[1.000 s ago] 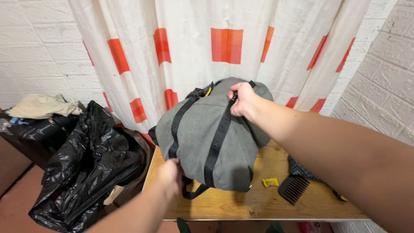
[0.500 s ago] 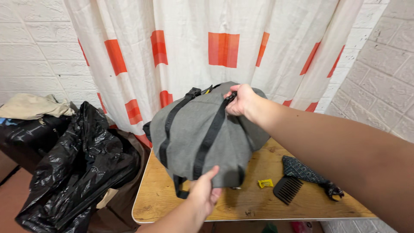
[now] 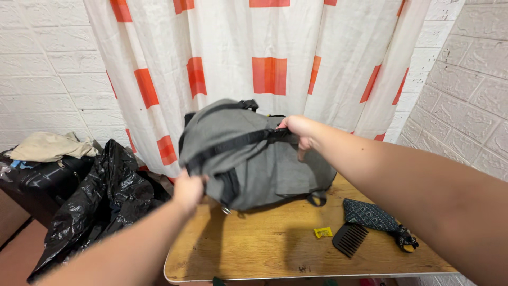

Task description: The person places a plastic-wrapped item into a gray backpack and secures the roll-top closure. They then open a black zippered wallet, remove several cards one by one, and place them back into the wallet slots before zipping it closed. Finally, they place a comb into a side pocket of the backpack.

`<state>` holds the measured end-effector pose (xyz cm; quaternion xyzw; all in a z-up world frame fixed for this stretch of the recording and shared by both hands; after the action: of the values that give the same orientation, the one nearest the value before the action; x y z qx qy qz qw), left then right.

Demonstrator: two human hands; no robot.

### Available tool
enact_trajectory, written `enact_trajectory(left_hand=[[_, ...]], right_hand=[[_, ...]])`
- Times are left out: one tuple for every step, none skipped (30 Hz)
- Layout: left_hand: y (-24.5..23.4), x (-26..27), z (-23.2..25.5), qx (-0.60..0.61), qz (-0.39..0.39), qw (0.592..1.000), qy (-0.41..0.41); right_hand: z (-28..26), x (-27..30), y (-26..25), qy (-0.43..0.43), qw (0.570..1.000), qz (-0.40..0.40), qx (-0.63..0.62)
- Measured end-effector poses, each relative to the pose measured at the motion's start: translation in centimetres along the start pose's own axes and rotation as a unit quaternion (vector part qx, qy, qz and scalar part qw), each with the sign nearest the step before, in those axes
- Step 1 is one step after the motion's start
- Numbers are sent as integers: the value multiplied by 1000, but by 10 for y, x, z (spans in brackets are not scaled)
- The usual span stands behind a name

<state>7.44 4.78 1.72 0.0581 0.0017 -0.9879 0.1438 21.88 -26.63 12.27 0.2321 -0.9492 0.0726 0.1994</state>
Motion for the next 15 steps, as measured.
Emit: enact_trajectory(left_hand=[[-6, -17, 15, -22, -6, 999, 47], [-11, -35, 33, -43, -13, 994, 95], [-19, -52, 51, -105, 11, 988, 110], [-24, -68, 71, -166, 34, 978, 124], [-21, -84, 91, -168, 11, 974, 152], [-16, -97, 113, -171, -13, 969, 180], [-9, -107, 138, -220, -6, 953, 208], [0, -114, 160, -269, 2, 934, 235], [8, -118, 179, -296, 15, 923, 243], [17, -121, 198, -323, 28, 912, 252], [28, -123, 213, -341, 29, 906, 251], [39, -125, 228, -358, 29, 899, 251], [51, -126, 241, -374, 30, 892, 251], [65, -126, 254, -402, 28, 877, 262], [79, -126, 265, -430, 27, 860, 273]], right_hand=[[0, -1, 4, -14, 999, -46, -23], [1, -3, 7, -29, 994, -91, -46], [1, -4, 8, -44, 987, -136, -68], [2, -7, 3, -64, 983, -133, -108], [2, -10, -2, -84, 977, -130, -148], [3, -12, -7, -105, 968, -127, -188], [2, -12, -12, -129, 958, -134, -220], [2, -13, -14, -152, 945, -141, -252], [3, -12, -17, -175, 931, -148, -283], [5, -11, -21, -191, 921, -135, -312], [8, -10, -23, -206, 909, -123, -341], [11, -9, -25, -223, 895, -109, -369], [14, -7, -26, -244, 882, -103, -389], [19, -6, -26, -265, 868, -96, -409], [23, -5, -27, -286, 853, -88, -427]])
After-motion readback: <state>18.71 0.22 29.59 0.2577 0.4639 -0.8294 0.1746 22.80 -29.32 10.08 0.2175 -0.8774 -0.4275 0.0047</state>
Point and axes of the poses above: each hand's wrist, its own x-axis away from the middle knuckle, its own y-axis out of the palm, z = x × y, the point moved 7 cm from there along -x, towards the middle knuckle, and after that the axes turned 14 degrees about -z, right-handed, at the moved point
